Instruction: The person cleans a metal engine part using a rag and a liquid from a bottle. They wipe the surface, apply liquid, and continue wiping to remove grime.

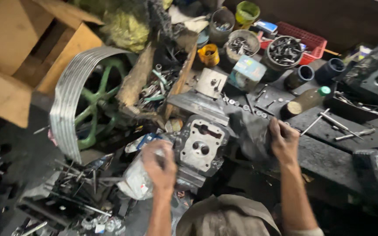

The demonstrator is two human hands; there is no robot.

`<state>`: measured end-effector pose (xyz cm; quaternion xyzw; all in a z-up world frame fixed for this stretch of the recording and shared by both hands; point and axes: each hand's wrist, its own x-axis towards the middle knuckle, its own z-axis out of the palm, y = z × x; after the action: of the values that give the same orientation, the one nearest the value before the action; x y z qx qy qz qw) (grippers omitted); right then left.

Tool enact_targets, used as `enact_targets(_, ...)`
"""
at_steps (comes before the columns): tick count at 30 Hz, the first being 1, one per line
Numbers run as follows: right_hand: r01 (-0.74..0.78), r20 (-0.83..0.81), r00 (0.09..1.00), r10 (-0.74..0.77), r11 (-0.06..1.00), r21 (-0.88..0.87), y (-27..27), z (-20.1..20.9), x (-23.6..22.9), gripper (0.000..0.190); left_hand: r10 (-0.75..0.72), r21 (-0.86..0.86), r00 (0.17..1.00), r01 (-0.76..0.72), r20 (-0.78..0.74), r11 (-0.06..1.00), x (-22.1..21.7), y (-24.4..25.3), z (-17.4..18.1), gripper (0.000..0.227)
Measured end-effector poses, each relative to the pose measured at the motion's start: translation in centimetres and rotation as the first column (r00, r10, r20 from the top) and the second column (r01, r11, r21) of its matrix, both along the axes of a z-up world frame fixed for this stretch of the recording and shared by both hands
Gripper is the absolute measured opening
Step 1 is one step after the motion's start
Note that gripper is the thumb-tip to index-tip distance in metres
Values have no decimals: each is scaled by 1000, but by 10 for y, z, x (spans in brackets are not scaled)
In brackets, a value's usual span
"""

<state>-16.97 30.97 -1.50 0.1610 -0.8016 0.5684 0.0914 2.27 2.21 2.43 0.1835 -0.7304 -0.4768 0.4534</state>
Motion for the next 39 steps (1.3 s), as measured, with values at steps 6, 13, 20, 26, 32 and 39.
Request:
enact_targets(6, -655, 212, 748, 629, 650, 386, 15, 65, 72, 30, -603, -193, 797, 597, 32, 779, 23, 78, 26, 43)
enact_targets(13, -711, 365, 696, 618, 527, 465, 41, 93, 89, 26, -660, 65, 739, 658, 135, 750, 36, 73, 1, 18)
enact_targets(20, -495, -73, 559, 826, 261, -828, 6, 80, 108, 35, -850, 137, 521, 850, -76, 509, 44, 100, -51, 78)
enact_targets(26, -395, 186, 911, 368, 907, 143, -48, 76, 118, 25, -883, 722, 301, 689, -360, -60, 32, 145, -134, 52)
enact_targets(32, -296, 161, 951, 264, 926, 235, -67, 84, 110, 19, -854, 720, 512, 627, -93, 298, 27, 138, -130, 28)
enact_targets(39, -754, 374, 600, 707, 345, 559, -40, 113, 107, 57, -732, 136, 664, 720, 154, 681, 67, 60, -34, 29)
